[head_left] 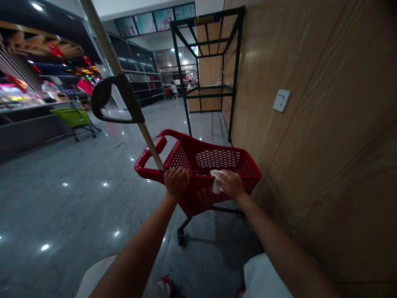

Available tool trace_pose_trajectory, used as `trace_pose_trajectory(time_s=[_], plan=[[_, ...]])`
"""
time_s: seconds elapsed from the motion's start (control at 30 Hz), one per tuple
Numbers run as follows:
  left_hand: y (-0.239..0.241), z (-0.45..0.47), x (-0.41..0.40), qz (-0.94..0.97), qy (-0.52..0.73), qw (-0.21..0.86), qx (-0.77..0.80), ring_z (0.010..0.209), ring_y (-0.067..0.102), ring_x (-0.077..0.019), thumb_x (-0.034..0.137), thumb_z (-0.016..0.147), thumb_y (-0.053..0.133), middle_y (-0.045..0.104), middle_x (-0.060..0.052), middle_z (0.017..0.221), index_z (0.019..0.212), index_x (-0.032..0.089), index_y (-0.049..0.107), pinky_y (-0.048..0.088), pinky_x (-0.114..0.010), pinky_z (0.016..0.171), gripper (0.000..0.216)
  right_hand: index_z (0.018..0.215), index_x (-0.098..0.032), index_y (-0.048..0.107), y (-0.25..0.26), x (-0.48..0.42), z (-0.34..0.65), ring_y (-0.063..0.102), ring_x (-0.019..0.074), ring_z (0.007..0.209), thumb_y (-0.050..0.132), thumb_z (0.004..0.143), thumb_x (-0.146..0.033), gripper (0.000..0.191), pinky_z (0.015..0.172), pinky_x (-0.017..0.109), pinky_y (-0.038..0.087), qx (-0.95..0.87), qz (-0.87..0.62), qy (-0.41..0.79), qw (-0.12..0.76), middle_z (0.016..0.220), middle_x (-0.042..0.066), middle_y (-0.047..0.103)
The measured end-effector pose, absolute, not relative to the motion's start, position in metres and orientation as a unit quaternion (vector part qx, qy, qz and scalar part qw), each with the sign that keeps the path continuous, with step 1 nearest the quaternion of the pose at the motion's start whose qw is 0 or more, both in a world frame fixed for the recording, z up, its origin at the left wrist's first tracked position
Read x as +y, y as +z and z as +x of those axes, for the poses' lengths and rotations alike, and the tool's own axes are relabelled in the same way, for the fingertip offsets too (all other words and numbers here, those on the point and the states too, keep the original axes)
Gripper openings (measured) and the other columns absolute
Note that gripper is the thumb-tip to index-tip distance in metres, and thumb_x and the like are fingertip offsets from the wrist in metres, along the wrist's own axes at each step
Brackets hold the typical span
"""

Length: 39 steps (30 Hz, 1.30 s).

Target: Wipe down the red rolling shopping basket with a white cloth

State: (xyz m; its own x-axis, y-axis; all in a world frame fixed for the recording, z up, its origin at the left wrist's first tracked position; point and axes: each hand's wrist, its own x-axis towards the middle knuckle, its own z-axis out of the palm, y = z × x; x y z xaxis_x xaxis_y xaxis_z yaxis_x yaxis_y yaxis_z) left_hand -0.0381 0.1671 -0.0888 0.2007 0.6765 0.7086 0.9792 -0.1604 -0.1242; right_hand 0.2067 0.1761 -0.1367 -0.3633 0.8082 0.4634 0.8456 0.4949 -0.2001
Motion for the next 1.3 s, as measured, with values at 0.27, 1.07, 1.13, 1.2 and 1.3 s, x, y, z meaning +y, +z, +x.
trace_pose_trajectory(time_s=[0.27, 1.07, 1.13, 1.2, 1.3], plan=[[-0.09, -0.038, 0.17, -0.711, -0.277, 0.296, -0.575, 0.076, 0.055, -0.0212, 0.028, 0.09, 0.042, 0.068, -0.005, 0.075, 0.065, 0.023, 0.06, 0.031, -0.039, 0.075, 0.031, 0.127, -0.033, 0.057, -0.133, 0.171, 0.197, 0.055, 0.0182, 0.108, 0.046, 0.096, -0.035, 0.032, 0.091, 0.03, 0.038, -0.811, -0.511, -0.032, 0.282, 0.125, 0.002, 0.061], [-0.09, -0.045, 0.172, -0.709, -0.271, 0.325, -0.564, 0.072, 0.055, -0.0195, 0.029, 0.092, 0.043, 0.067, -0.003, 0.071, 0.067, 0.022, 0.06, 0.03, -0.037, 0.074, 0.031, 0.12, -0.025, 0.06, -0.157, 0.178, 0.207, 0.054, 0.0211, 0.105, 0.051, 0.093, -0.034, 0.03, 0.088, 0.033, 0.036, -0.794, -0.521, -0.067, 0.307, 0.12, 0.006, 0.063], [-0.09, -0.043, 0.171, -0.707, -0.271, 0.331, -0.563, 0.072, 0.054, -0.0193, 0.029, 0.092, 0.043, 0.067, -0.003, 0.071, 0.066, 0.022, 0.06, 0.03, -0.038, 0.074, 0.031, 0.12, -0.025, 0.061, -0.161, 0.177, 0.21, 0.054, 0.0215, 0.106, 0.051, 0.093, -0.033, 0.03, 0.089, 0.034, 0.036, -0.791, -0.523, -0.08, 0.309, 0.121, 0.006, 0.063], [-0.09, -0.042, 0.169, -0.705, -0.272, 0.336, -0.562, 0.072, 0.055, -0.0192, 0.029, 0.091, 0.044, 0.067, -0.002, 0.071, 0.066, 0.022, 0.059, 0.03, -0.038, 0.074, 0.031, 0.12, -0.025, 0.06, -0.163, 0.176, 0.211, 0.054, 0.0218, 0.108, 0.051, 0.093, -0.032, 0.03, 0.09, 0.034, 0.036, -0.789, -0.52, -0.091, 0.315, 0.124, 0.007, 0.061], [-0.089, -0.039, 0.166, -0.705, -0.274, 0.337, -0.56, 0.071, 0.055, -0.019, 0.028, 0.091, 0.045, 0.067, -0.002, 0.07, 0.064, 0.023, 0.059, 0.03, -0.038, 0.074, 0.031, 0.12, -0.023, 0.061, -0.167, 0.174, 0.213, 0.053, 0.0226, 0.111, 0.05, 0.093, -0.03, 0.03, 0.09, 0.035, 0.037, -0.791, -0.512, -0.097, 0.32, 0.134, 0.008, 0.055]])
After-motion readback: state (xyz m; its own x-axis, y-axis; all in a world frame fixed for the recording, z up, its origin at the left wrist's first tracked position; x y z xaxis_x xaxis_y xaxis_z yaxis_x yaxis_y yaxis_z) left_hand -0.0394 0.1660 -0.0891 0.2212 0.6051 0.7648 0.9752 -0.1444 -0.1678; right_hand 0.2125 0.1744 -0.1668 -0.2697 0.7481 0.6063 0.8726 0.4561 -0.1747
